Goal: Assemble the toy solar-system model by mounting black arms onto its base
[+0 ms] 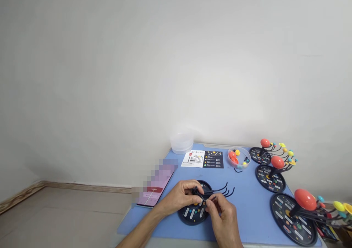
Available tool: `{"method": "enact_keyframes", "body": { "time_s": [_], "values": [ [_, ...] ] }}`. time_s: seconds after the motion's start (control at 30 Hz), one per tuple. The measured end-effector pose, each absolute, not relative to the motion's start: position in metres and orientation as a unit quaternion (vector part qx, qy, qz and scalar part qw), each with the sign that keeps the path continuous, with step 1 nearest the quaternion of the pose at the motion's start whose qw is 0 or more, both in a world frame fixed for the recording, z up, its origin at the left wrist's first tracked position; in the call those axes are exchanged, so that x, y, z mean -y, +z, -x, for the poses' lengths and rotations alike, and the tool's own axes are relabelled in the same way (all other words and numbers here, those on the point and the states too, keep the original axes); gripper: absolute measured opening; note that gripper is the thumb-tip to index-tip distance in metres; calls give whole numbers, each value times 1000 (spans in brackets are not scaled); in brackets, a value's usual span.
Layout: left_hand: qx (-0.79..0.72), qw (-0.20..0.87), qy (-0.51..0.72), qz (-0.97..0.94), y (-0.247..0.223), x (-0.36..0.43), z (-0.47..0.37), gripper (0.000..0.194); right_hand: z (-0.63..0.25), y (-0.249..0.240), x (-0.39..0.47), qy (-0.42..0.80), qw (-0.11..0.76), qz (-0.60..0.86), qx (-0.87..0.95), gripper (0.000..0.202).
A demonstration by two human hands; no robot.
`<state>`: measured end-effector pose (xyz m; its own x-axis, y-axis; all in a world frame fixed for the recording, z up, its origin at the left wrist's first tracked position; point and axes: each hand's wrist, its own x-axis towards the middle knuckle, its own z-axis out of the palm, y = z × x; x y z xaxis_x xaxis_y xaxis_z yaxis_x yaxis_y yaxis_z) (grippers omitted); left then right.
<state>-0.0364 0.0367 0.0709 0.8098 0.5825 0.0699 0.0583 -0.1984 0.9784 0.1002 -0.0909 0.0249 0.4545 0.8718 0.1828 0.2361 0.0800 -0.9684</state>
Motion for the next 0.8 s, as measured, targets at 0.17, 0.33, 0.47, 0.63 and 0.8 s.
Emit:
{"method": "enact_keyframes", "body": {
  "time_s": [0.17,0.33,0.47,0.63,0.8],
  "values": [
    [-178,607,228,-740,70,-38,35,13,-96,30,89,281,609,607,426,34],
    [-176,619,226,-732,67,-39,34,13,-90,30,83,326,656,570,372,35],
    [-186,616,230,-730,66,-37,34,12,-88,28,79,324,665,569,360,30],
    [-209,635,222,-709,66,-37,35,15,-89,24,77,321,661,585,344,30],
    [-228,638,223,-700,64,-37,36,16,-88,21,77,305,653,604,340,29]
  ]
}}
